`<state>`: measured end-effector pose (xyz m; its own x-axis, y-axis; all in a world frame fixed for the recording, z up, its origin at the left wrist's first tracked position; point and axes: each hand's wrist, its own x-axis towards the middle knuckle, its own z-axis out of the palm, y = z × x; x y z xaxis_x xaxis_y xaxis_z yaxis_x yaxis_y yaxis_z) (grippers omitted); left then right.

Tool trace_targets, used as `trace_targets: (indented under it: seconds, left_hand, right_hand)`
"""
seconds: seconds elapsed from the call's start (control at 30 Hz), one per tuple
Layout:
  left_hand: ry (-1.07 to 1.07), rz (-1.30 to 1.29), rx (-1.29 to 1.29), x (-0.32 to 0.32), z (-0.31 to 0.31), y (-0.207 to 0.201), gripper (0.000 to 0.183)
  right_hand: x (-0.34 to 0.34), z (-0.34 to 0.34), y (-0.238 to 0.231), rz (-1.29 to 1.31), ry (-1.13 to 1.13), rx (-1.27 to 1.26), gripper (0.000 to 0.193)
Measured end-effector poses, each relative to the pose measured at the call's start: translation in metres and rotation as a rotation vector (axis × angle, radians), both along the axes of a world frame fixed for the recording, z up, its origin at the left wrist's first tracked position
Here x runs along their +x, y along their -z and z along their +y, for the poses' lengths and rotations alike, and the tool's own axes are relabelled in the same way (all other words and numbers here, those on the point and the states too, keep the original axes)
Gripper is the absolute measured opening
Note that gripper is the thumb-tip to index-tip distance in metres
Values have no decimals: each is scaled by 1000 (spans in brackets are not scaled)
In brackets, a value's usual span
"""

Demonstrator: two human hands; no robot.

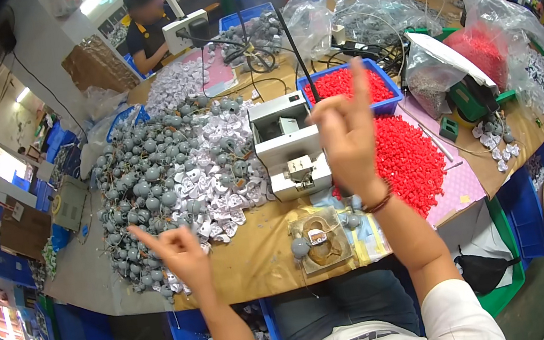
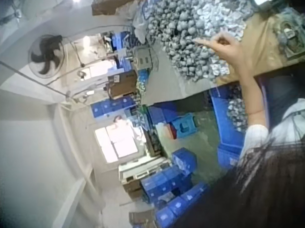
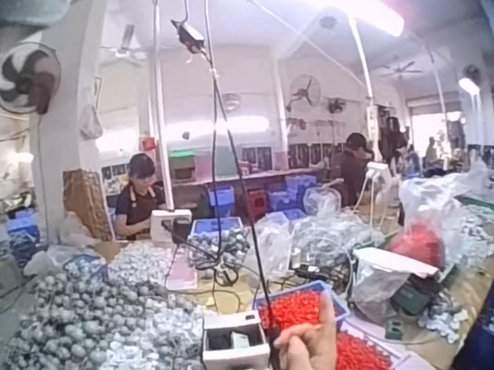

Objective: Assemble small plastic components using an electric screwdriver at a factory workstation.

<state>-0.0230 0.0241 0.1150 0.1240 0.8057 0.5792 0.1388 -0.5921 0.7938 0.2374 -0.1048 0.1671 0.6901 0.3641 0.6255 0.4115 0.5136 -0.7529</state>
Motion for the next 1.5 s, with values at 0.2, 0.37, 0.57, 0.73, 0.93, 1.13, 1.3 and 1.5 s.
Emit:
trace_targets:
  seconds: [0.2,0.37,0.57,0.73,0.93,1.13,1.3,1.5]
  left_hand:
    - [-6,121,25,-5,5,-13,94]
    - [-10,150,-8,-9,8,-6,94]
    - [49,159,-94,-13,12,9,57]
    - [47,274,-70,-8,28,68,16]
    - [-40,499,59,10,49,126,15]
    - [-157,642,279,33,64,109,27]
    - [60,371,56,46,41,84,22]
    - [383,-186,-229,63,-4,38,51]
  right_hand:
    - [50,-19,24,45,-33,-93,78]
    - [52,-17,39,70,-57,-138,75]
    - [39,-10,50,37,-145,-200,65]
    - [-2,2,74,42,-396,-485,32]
    - [-38,20,100,16,-621,-638,25]
    - [-50,25,102,63,-764,-726,26]
    - [-50,30,102,206,-809,-626,24]
    - [-76,39,81,401,-803,-347,38]
